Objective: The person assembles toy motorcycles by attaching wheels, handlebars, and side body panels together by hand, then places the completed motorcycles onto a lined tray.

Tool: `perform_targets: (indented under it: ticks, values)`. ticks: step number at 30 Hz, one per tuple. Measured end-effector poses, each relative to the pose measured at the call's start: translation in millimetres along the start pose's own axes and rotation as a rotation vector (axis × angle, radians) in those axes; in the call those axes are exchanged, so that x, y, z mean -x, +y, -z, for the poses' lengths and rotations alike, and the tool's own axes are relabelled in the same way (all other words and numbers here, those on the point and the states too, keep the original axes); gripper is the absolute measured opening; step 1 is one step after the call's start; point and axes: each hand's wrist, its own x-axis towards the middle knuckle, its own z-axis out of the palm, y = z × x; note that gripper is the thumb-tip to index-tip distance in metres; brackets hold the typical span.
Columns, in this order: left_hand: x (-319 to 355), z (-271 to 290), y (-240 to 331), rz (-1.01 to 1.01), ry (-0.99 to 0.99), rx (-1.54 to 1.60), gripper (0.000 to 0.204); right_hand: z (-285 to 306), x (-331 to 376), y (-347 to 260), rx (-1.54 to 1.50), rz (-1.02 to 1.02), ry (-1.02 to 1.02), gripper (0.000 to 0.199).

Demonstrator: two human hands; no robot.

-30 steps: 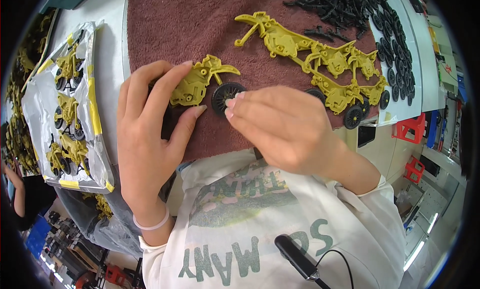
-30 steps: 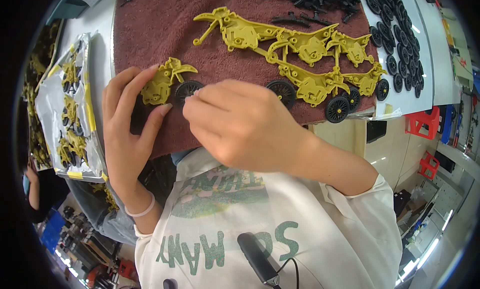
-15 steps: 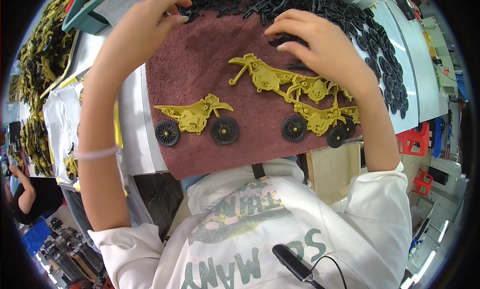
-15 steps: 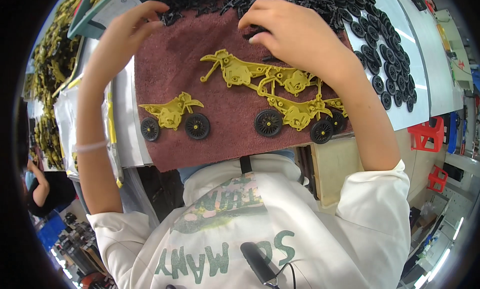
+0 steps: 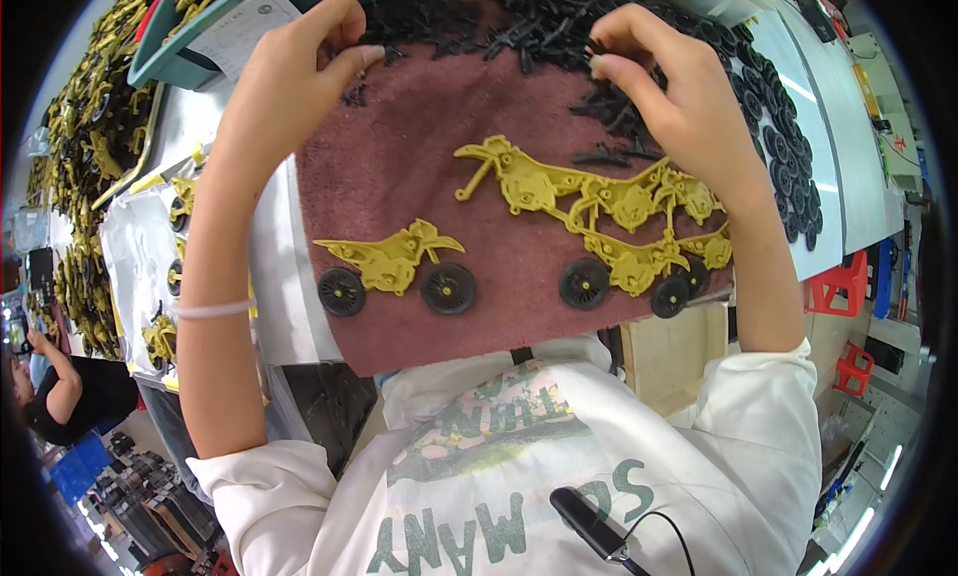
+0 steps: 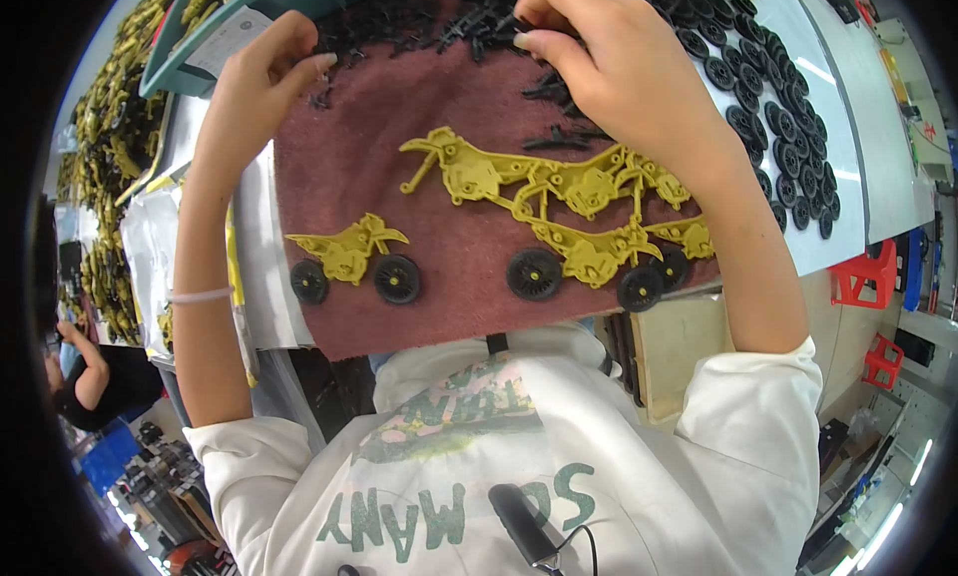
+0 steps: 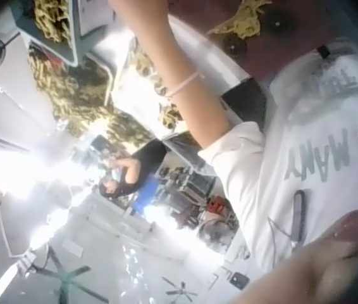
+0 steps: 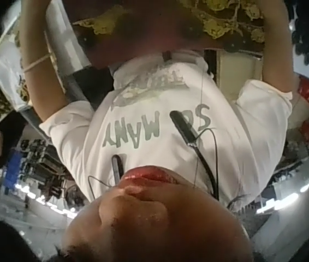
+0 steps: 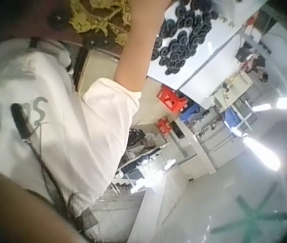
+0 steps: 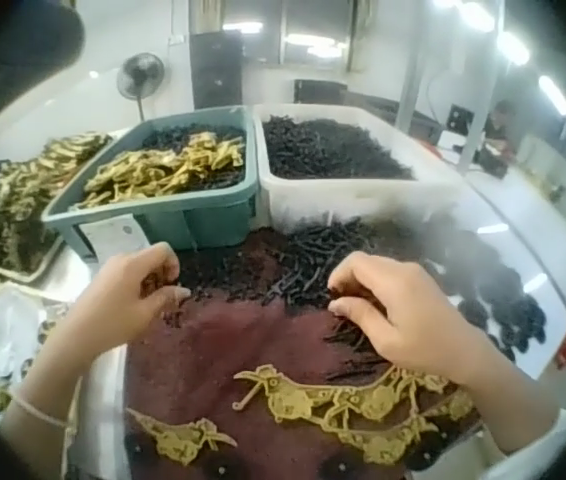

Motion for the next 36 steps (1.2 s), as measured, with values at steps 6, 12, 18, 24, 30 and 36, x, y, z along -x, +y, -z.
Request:
perform_targets:
  ticks: [6,12,18,24,30,36]
  values:
    - [-3,2,-8,-0.003,0.043,0.245,0.022,-3,-11,2,0.202,0.162,0.095,0.013]
    - [30,27,38,-0.024,-0.032,0.032,0.006,4,-6,-4,-0.242,0.018,0.182,0.016]
    - [133,42,69,-0.196,0.089,0.140,0.022,2,25,-41,-0.664,-0.139,-0.055,0.023]
    - [174,34,59,-0.226,0.115,0.393,0.017,-27,27,-65,-0.811,-0.276,-0.225,0.018]
    - [222,8,63,0.330,0.145,1.215,0.014,-54,24,-82,-0.759,-0.205,-0.301,0.024]
    - [252,-14,56,0.388,0.166,1.619,0.010,-80,32,-88,-0.041,-0.029,-0.054,0.022]
